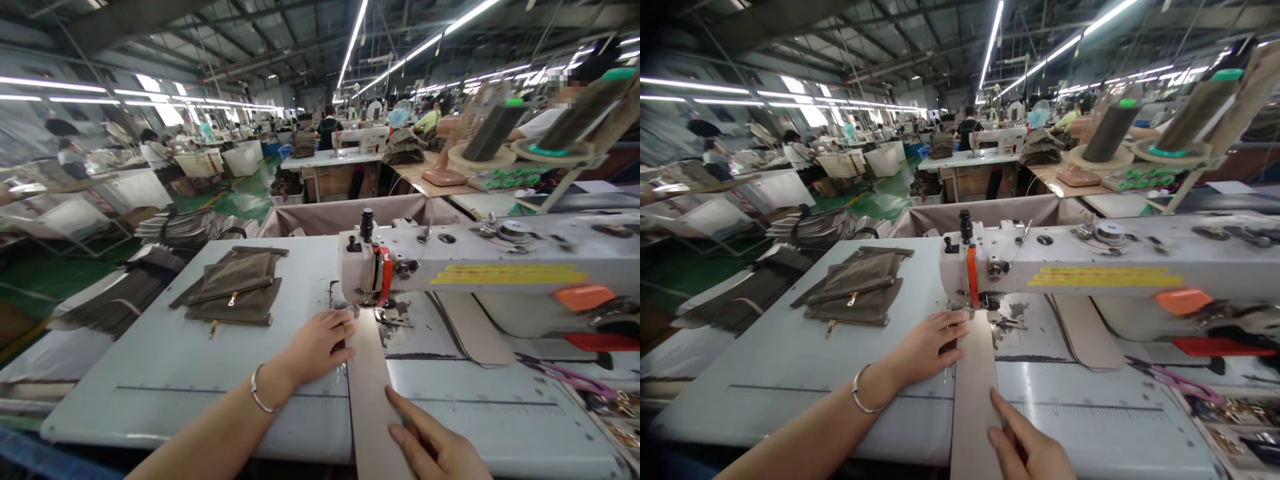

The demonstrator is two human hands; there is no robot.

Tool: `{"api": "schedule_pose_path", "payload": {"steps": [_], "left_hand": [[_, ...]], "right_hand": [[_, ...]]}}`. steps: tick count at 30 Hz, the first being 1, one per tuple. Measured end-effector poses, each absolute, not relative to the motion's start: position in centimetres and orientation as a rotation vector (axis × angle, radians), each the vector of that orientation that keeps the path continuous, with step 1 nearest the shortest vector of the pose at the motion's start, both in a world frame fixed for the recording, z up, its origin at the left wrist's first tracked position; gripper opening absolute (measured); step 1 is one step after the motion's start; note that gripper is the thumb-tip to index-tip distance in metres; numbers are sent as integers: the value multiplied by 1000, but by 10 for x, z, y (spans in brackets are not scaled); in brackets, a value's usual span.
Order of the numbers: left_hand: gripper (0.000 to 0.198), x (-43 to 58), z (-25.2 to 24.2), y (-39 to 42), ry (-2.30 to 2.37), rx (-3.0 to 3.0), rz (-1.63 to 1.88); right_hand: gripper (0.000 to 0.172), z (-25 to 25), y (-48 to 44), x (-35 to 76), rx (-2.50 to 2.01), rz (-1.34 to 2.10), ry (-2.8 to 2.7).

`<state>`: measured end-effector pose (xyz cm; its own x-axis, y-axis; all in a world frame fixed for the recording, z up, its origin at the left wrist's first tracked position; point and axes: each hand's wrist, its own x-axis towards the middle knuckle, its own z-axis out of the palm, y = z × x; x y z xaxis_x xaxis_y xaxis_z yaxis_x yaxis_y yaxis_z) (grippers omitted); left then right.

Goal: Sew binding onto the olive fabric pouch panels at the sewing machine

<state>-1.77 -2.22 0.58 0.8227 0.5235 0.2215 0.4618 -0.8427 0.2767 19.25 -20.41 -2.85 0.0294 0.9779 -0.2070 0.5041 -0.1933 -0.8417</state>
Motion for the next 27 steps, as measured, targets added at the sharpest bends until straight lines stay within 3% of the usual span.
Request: {"api": "schedule_pose_path", "payload": {"steps": [15,27], "left_hand": [[44,-18,3,-21,785,2769,446],[42,-16,6,-22,802,2732,465]], "right_hand": [[61,-24,-199,189,-1806,1249,-1295],[58,-27,-199,195,-1817,1166,-1507]]}}
